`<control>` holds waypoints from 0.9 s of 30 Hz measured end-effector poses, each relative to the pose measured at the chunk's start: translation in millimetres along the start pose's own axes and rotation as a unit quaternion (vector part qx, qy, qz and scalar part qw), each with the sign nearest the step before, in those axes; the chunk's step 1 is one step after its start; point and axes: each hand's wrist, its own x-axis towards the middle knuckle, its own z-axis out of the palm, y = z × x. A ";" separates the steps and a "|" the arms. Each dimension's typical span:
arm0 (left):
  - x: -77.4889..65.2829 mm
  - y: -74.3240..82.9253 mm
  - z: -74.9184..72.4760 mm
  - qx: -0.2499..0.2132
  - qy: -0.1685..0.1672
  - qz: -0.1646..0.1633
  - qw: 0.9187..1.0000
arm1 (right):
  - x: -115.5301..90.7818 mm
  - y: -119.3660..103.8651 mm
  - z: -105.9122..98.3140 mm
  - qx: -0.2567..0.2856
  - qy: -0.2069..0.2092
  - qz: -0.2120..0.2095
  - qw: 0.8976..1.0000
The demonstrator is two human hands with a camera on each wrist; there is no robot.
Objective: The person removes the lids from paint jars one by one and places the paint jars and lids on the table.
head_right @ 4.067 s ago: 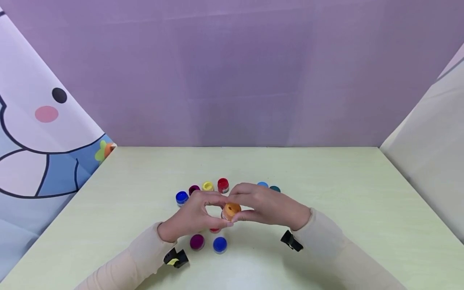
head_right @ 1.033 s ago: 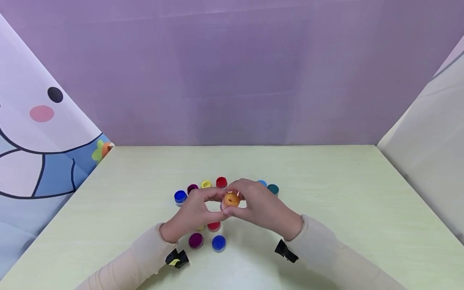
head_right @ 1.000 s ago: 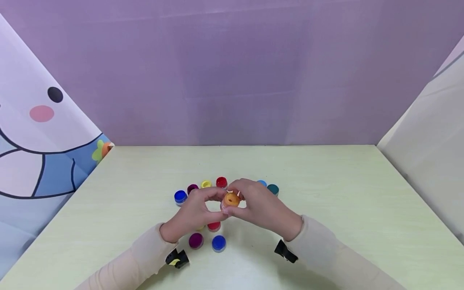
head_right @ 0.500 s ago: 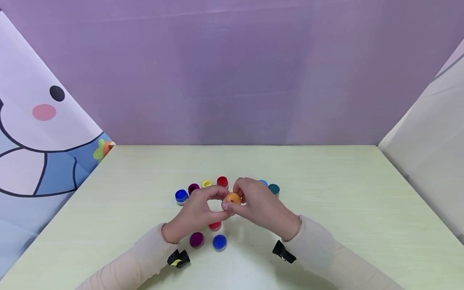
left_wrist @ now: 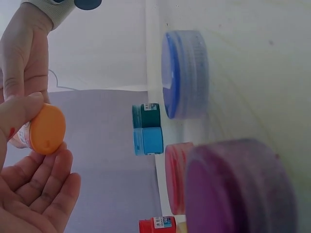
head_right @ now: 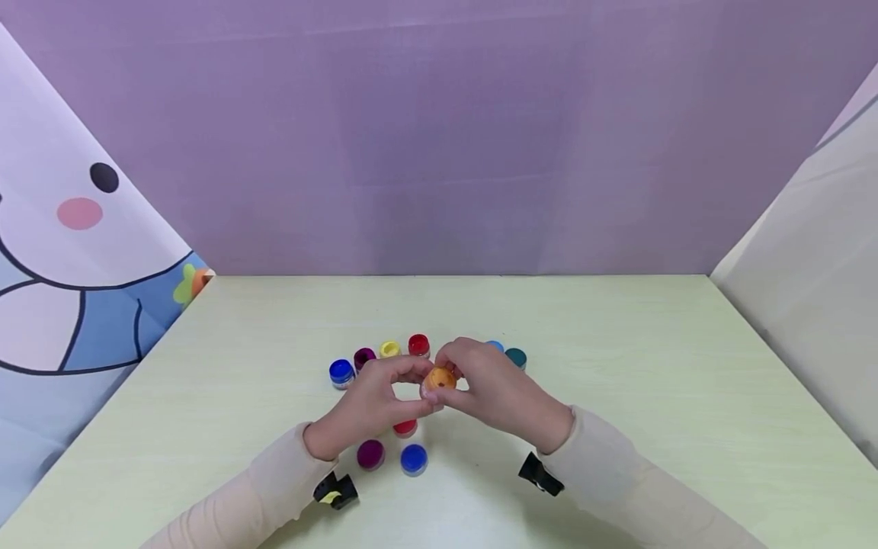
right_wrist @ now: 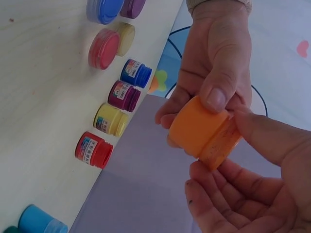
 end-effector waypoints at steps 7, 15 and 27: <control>0.1 2.7 -1.6 -0.004 -0.006 -0.008 1.000 | -1.8 4.1 -1.9 -0.002 -0.007 -0.040 0.999; 1.1 3.0 -1.8 0.001 -0.007 -0.011 1.000 | -2.2 9.1 -6.2 0.009 -0.030 -0.075 0.997; -0.2 4.9 -2.3 -0.005 -0.018 -0.011 1.000 | -1.3 16.1 -10.6 -0.011 -0.047 -0.169 0.984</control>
